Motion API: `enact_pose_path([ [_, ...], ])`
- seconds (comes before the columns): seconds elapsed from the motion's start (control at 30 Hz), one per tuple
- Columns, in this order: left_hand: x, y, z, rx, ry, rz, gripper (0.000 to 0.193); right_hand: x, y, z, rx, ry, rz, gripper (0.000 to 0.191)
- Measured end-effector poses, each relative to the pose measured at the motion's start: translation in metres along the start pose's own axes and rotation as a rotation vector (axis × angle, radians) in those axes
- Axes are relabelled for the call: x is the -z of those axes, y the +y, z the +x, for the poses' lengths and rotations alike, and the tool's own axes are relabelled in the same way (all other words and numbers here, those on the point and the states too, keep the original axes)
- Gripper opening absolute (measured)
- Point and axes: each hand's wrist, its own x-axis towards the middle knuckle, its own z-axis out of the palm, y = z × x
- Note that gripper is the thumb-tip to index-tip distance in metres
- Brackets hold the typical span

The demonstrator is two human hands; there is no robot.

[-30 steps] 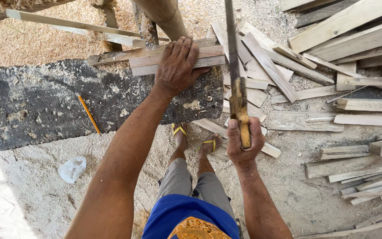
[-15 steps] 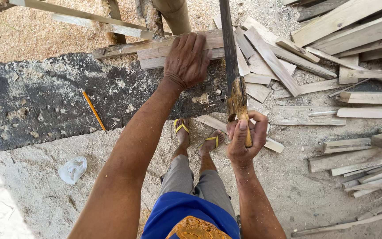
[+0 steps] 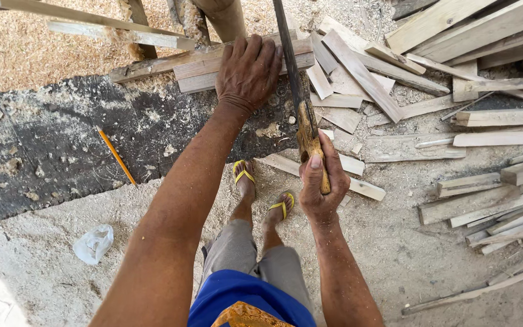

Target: The person holds a small wood block and marks a line on it with a pencil, then saws the block by hand with a hand saw on a workbench. They then carry the cut pieces to a bench-top machine and feed the wood pieces through it, handling them one at a time.

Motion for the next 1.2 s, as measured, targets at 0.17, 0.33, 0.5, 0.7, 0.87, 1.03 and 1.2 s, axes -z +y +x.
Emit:
enact_pose_path([
  [0.17, -0.001, 0.000, 0.000, -0.021, 0.108, 0.054, 0.030, 0.003, 0.005, 0.002, -0.012, -0.021, 0.059, 0.047],
  [0.33, -0.004, -0.002, 0.001, 0.002, 0.050, 0.019, 0.031, 0.006, 0.002, 0.003, 0.008, -0.037, -0.023, 0.047],
  [0.5, -0.004, -0.001, 0.002, 0.008, 0.068, 0.027, 0.031, 0.005, 0.002, 0.002, 0.020, -0.031, -0.028, 0.047],
  [0.7, -0.003, -0.001, 0.003, 0.001, 0.072, 0.037, 0.032, 0.011, 0.004, -0.015, 0.045, -0.037, -0.077, 0.047],
  [0.87, -0.006, -0.002, 0.004, 0.003, 0.087, 0.020, 0.033, 0.040, -0.020, -0.060, 0.048, -0.032, -0.184, 0.047],
  [1.03, -0.007, -0.002, 0.003, 0.009, 0.055, 0.019, 0.033, 0.038, -0.022, -0.062, 0.052, -0.026, -0.153, 0.045],
  [1.2, -0.004, -0.001, 0.002, 0.018, 0.058, 0.024, 0.033, 0.003, 0.014, -0.006, 0.109, -0.027, -0.217, 0.045],
])
